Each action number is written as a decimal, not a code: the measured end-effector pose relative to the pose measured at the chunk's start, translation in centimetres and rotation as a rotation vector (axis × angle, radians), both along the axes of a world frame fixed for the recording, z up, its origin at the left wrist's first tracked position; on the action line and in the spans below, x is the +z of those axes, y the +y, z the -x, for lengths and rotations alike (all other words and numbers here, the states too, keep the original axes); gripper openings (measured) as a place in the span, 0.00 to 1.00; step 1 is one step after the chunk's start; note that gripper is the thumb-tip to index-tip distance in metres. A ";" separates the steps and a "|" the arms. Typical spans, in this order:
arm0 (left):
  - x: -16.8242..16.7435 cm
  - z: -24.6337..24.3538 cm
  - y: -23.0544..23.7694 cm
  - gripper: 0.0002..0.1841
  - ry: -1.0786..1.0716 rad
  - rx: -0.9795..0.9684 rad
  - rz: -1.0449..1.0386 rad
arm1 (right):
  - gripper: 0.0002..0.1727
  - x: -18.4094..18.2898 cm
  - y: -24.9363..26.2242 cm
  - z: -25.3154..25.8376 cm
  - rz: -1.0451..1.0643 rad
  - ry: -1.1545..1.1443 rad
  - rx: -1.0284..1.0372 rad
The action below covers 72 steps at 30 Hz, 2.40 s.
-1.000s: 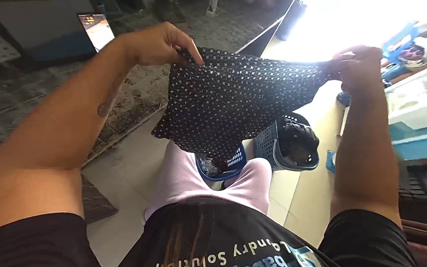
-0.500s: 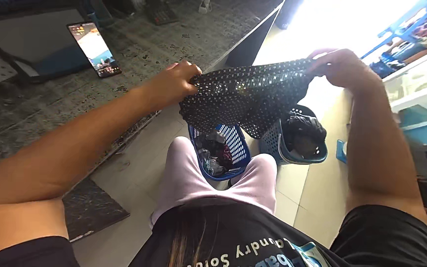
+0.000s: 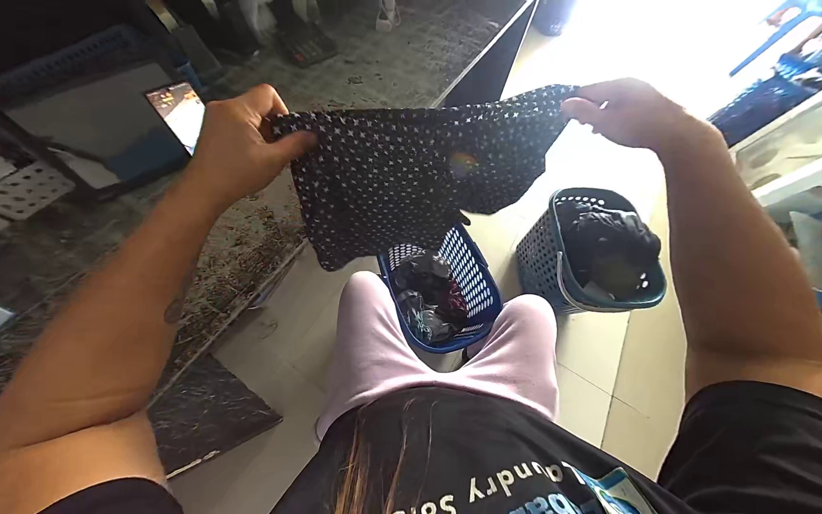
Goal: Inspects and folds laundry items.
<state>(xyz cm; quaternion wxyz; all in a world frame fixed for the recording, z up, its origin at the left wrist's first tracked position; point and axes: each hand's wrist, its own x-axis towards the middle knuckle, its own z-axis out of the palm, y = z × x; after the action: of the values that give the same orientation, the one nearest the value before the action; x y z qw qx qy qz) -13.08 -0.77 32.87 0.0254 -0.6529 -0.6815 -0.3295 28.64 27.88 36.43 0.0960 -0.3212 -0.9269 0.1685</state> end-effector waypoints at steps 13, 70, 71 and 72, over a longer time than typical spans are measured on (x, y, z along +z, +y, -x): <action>-2.6 3.4 0.1 0.20 0.375 0.225 0.020 | 0.28 0.9 1.2 0.0 -0.015 0.084 -0.065; -11.5 -14.4 3.2 0.08 -0.810 -0.097 0.082 | 0.14 -15.1 -11.1 5.7 0.180 0.229 -0.073; -11.3 -13.7 2.8 0.09 -0.763 -0.063 0.116 | 0.13 -15.7 -11.2 5.4 0.267 0.286 -0.055; -11.3 -13.1 2.4 0.10 -0.748 -0.028 0.138 | 0.12 -16.3 -11.3 5.1 0.370 0.368 -0.027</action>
<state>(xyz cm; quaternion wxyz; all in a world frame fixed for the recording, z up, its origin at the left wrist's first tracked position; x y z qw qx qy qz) -0.01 1.59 21.56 -0.2737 -0.4970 -0.6553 -0.4987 23.52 16.61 20.11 0.2047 -0.3098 -0.8429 0.3895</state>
